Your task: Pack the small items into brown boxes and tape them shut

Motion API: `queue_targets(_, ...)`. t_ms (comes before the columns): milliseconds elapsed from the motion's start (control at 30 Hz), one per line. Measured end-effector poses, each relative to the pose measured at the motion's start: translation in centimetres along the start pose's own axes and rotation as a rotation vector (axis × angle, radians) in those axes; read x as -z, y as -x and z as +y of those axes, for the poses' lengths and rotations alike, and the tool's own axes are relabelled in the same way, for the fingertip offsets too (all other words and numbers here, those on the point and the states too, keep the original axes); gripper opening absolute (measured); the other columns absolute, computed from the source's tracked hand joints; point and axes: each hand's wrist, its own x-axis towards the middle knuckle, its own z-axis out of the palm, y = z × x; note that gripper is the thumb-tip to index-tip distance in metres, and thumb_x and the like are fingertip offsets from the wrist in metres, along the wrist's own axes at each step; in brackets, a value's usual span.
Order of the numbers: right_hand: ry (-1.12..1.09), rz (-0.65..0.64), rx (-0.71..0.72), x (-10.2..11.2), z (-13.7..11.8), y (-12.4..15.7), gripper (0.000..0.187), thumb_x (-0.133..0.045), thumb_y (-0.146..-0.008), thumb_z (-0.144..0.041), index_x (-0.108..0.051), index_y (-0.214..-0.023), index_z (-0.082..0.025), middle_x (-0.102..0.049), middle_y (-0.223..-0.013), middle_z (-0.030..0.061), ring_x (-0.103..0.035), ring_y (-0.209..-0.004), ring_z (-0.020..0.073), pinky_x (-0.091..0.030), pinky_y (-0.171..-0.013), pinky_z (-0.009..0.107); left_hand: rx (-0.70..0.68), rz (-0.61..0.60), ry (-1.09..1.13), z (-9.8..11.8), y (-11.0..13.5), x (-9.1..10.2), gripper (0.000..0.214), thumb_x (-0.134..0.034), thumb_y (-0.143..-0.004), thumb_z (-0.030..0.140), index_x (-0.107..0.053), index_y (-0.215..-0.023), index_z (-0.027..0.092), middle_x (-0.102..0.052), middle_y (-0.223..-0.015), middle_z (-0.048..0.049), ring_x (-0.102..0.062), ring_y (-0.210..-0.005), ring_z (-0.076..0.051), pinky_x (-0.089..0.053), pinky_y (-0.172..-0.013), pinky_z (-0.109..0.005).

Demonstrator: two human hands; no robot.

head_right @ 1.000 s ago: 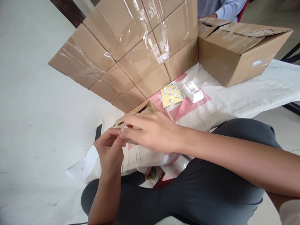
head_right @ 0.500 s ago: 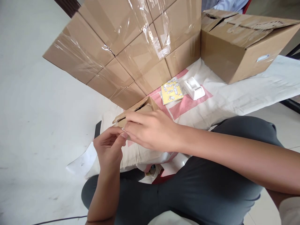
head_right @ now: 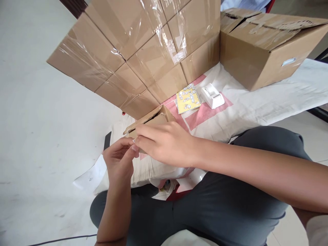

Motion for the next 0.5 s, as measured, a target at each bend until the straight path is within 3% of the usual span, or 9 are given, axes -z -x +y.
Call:
queue_targets(200,-0.105,0.015,-0.055,-0.13,-0.07,0.18,0.03,-0.044,-0.109,-0.023,-0.069,-0.094,-0.017,-0.066,-0.091,0.0046,-0.058,-0.073,0.0122,-0.045,-0.063,0.025,-0.032,0.027,0.018,-0.05,0.32,-0.28,0.009,-0.076,-0.087,0.023,-0.073,-0.079,0.023,-0.065,-0.064,0.0038,-0.05,-0.055,-0.009,-0.041,-0.055,-0.022)
queue_targets(500,-0.378,0.142,-0.18,-0.55,-0.53,0.01,0.021,-0.051,-0.103,-0.015,-0.069,-0.092,-0.018,-0.065,-0.088,0.0037,-0.058,-0.072,0.0123,-0.046,-0.066,0.026,-0.007,0.01,0.031,0.05,0.48,-0.36,0.017,-0.073,-0.089,0.03,-0.07,-0.074,0.022,-0.063,-0.064,0.0019,-0.054,-0.06,-0.012,-0.043,-0.058,-0.025)
